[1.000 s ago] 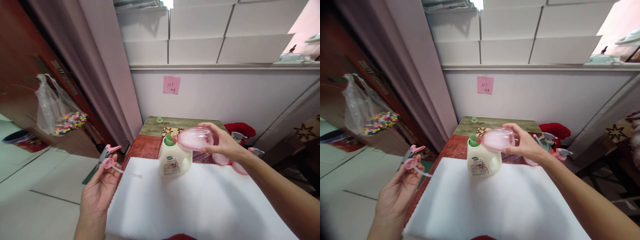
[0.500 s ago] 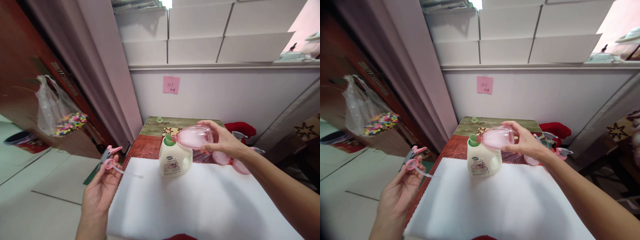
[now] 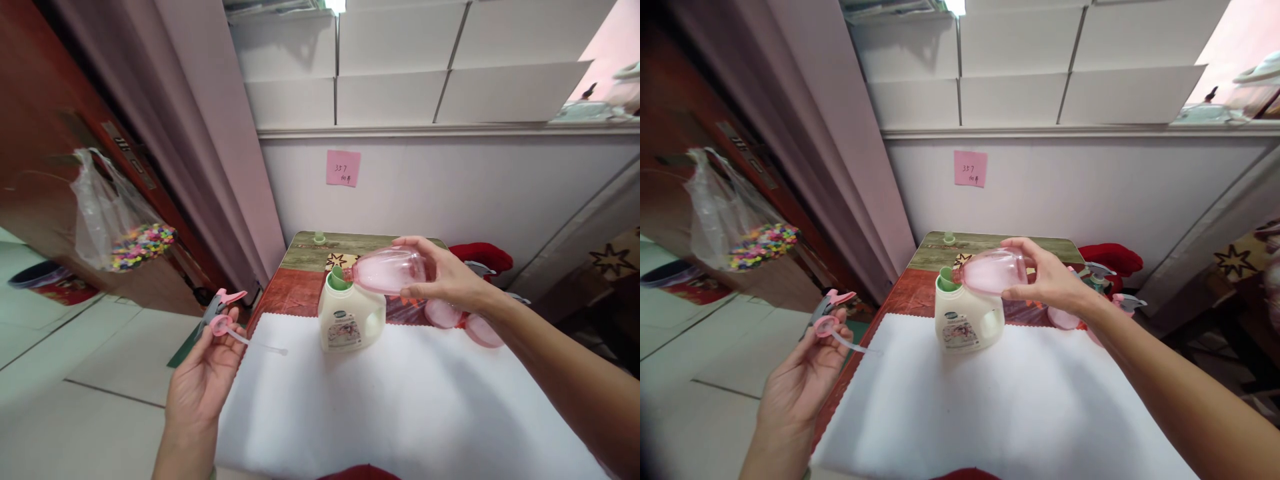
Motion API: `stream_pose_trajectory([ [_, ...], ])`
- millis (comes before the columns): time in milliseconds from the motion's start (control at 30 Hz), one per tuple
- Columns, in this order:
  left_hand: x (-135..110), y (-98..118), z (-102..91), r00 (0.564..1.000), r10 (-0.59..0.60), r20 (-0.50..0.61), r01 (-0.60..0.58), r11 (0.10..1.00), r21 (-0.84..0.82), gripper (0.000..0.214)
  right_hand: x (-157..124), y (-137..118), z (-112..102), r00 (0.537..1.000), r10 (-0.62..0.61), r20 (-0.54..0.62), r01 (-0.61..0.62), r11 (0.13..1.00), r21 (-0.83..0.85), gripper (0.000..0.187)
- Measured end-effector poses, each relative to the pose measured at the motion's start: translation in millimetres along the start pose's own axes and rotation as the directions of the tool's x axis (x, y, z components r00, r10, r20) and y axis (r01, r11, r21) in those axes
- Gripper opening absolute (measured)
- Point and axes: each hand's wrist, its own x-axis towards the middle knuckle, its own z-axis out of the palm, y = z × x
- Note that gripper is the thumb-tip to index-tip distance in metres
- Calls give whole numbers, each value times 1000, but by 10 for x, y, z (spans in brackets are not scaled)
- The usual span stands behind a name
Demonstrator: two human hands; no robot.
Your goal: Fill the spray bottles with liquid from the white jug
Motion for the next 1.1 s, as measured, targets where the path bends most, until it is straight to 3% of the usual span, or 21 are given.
stream_pose_trajectory([
  [233, 48, -6, -26, 999, -5, -42, 4, 1000, -12, 49, 37, -45, -20, 1000, 3, 16, -3, 1000, -24, 78],
  [467, 52, -28, -47, 997, -8, 77, 11, 999, -50, 53, 61, -129, -44, 999, -1, 51, 4, 999, -43, 78],
  [767, 64, -39, -69, 999, -20, -45, 18, 999, -30, 51, 103, -191, -60, 998, -23, 55, 29, 993, -117, 77],
  [933, 48, -39, -74, 998, -13, 65, 15, 1000, -23, 52, 121, -302, -74, 997, -42, 70, 54, 982, -180, 77],
  [1100, 30, -46, -55, 999, -45, 22, 46, 998, -37, 52, 179, -384, -119, 991, -101, 93, 125, 941, -315, 75],
])
